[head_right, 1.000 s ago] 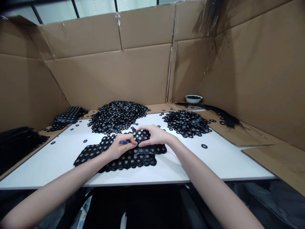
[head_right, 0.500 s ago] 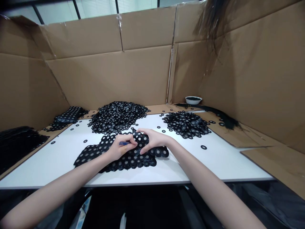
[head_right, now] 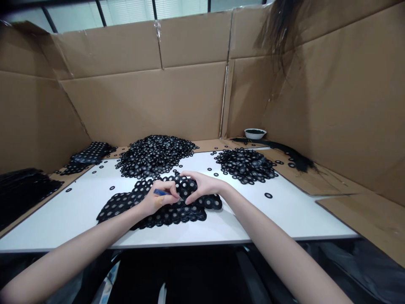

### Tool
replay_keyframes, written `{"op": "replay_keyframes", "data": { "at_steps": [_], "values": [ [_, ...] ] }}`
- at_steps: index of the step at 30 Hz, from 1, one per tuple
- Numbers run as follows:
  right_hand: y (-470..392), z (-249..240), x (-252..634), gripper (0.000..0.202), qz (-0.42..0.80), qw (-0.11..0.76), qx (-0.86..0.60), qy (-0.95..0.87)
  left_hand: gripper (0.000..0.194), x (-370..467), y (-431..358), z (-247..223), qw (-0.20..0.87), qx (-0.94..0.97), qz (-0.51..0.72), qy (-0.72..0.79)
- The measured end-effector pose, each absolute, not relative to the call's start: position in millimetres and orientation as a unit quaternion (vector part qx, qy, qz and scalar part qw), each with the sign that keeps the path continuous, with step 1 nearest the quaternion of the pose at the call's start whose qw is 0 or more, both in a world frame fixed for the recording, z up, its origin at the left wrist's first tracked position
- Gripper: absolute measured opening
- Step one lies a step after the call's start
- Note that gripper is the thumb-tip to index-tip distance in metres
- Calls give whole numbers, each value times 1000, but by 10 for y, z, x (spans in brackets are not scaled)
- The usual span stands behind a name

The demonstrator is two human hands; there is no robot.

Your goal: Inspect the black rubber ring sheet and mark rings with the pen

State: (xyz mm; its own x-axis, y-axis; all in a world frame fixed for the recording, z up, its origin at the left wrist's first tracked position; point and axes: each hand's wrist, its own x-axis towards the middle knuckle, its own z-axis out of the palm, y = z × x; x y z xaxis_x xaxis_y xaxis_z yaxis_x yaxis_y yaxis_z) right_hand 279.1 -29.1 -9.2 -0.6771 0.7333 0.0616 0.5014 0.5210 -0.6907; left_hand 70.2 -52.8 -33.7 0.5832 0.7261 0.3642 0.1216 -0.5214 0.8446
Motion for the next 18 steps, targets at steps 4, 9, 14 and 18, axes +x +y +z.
{"op": "replay_keyframes", "data": {
  "at_steps": [4, 9, 14, 18],
  "values": [
    [-294, -80, 2791, 85, 324, 170, -372, -853, 8, 714, -524, -344, 396, 796, 372, 267],
    [-285, -94, 2794, 88, 321, 166, -377, -853, 10, 717, -527, -345, 381, 808, 372, 253],
    [-266, -124, 2802, 94, 328, 172, -376, -850, 9, 716, -535, -341, 390, 810, 353, 258],
    [-260, -130, 2800, 96, 324, 172, -382, -848, 10, 719, -538, -329, 392, 816, 335, 263]
  ]
}}
